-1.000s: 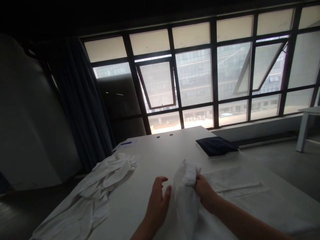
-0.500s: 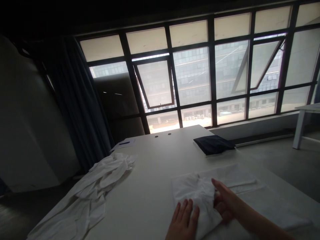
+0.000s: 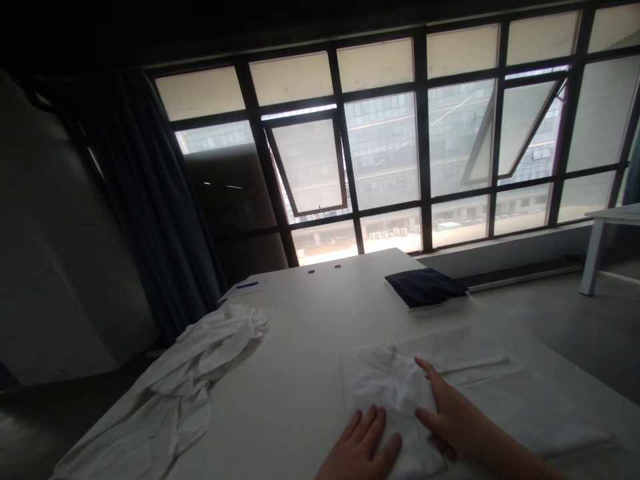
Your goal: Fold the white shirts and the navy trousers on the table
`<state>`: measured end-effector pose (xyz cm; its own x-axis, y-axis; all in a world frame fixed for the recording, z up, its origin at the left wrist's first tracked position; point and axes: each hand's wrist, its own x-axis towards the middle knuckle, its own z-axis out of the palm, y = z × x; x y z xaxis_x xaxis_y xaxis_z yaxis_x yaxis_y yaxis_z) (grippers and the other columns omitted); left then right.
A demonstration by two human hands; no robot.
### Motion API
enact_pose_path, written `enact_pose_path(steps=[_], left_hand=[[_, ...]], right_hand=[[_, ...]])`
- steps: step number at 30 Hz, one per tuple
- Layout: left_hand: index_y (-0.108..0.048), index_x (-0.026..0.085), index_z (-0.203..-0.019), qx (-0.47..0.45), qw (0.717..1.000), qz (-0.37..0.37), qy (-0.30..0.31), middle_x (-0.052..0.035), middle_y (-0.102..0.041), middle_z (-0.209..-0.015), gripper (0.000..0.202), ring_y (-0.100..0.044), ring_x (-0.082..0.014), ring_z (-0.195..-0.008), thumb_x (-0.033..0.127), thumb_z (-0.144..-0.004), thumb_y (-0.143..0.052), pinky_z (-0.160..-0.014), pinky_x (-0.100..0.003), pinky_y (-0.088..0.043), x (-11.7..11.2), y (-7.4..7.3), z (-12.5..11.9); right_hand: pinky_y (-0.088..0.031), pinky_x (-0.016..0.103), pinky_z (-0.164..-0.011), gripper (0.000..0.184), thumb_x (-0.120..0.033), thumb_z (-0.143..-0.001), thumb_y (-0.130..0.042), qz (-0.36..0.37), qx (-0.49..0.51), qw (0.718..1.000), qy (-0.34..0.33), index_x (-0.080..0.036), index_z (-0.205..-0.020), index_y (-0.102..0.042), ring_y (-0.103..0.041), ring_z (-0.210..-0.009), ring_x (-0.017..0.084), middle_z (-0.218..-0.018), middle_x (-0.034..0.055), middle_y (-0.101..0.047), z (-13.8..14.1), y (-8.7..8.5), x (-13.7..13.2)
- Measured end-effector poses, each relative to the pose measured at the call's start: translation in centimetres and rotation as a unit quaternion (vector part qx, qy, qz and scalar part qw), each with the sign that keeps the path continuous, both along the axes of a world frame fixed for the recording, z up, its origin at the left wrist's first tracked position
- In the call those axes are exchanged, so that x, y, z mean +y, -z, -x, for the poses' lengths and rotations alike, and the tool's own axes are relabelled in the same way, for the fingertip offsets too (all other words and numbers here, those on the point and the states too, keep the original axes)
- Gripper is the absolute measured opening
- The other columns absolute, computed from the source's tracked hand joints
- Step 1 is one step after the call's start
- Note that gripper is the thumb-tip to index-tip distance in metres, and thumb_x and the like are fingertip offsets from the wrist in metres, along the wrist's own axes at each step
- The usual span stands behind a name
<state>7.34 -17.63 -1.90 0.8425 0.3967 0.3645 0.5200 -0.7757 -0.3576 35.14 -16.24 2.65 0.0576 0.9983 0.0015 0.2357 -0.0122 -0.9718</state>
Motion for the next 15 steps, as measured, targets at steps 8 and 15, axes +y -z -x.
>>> enact_pose_path(steps=[8, 15], left_hand=[[-0.065, 0.025, -0.101, -0.051, 0.976, 0.092, -0.189, -0.0088, -0.066, -0.105, 0.014, -0.06, -0.0258, -0.092, 0.033, -0.09, -0.068, -0.078, -0.035, -0.05, -0.6, -0.7, 0.2], [-0.063, 0.023, -0.096, -0.036, 0.984, 0.06, -0.164, -0.0066, -0.063, -0.094, 0.016, -0.059, -0.0229, -0.081, 0.021, -0.084, -0.072, -0.067, -0.03, -0.049, -0.3, 0.0, 0.0]], right_hand=[[-0.043, 0.045, -0.105, 0.056, -0.04, -0.082, -0.065, -0.242, -0.338, 0.909, -0.031, -0.027, -0.136, -0.057, -0.057, -0.123, 0.031, -0.129, 0.013, -0.063, 0.2, 1.2, -0.7], [-0.043, 0.044, -0.094, 0.022, -0.038, -0.078, -0.076, -0.385, -0.423, 0.791, -0.219, -0.031, -0.097, -0.067, -0.06, -0.098, 0.028, -0.102, 0.0067, -0.071, 4.9, 4.1, -2.0]])
